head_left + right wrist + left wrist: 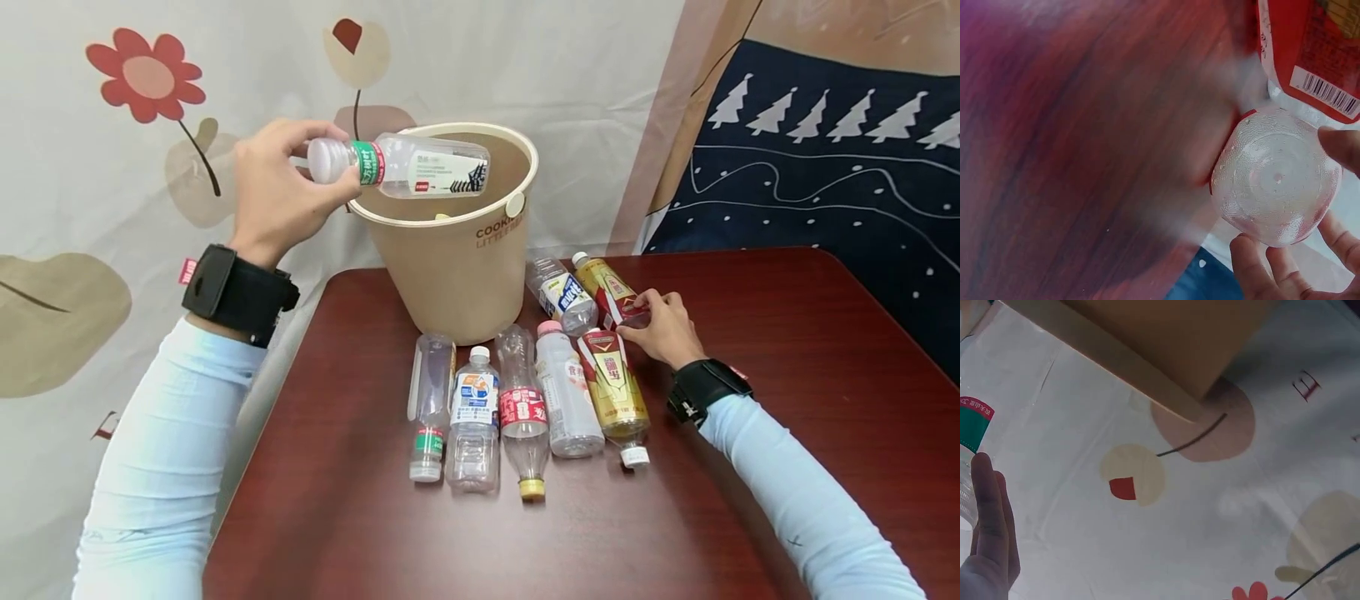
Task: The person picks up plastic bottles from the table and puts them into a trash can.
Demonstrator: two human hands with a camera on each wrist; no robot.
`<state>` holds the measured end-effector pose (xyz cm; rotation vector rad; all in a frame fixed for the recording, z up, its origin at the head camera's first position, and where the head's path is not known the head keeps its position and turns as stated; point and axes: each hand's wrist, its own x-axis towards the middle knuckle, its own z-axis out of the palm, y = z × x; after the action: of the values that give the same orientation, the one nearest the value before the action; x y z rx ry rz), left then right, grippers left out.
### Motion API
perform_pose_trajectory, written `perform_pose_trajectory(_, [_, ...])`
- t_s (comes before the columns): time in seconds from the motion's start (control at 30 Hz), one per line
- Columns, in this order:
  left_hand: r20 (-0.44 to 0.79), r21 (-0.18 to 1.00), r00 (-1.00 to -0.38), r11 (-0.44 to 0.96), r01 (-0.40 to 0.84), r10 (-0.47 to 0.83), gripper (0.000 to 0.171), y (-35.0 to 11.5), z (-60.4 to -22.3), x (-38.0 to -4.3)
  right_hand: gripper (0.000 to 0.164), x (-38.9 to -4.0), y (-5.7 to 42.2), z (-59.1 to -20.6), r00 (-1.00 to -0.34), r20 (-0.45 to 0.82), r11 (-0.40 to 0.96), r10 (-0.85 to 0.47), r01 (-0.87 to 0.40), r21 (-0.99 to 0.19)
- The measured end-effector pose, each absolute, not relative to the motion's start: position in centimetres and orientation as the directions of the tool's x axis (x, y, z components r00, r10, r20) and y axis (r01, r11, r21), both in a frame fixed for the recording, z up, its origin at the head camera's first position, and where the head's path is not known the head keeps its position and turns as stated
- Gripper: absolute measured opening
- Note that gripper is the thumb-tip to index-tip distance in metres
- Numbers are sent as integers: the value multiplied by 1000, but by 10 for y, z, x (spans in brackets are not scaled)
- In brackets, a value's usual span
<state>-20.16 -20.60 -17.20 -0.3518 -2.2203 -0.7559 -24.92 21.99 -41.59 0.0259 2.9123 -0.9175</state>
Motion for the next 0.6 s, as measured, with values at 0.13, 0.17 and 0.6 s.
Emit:
perform_pose_trajectory(0.13, [703, 372, -709, 823, 429, 52, 31, -203, -163, -210, 56, -251, 218, -416, -995, -102, 821, -4, 55, -568])
perform_pose_trajectory(0.17, [686, 366, -725, 834, 413, 59, 31, -202, -160, -211, 56, -251, 218, -416, -995, -102, 822, -2, 56, -567])
perform_pose_trajectory(0.6, [488, 288, -860, 902, 320, 149, 33, -190, -145, -232, 64, -250, 220, -425, -999, -24, 835, 21, 31, -550])
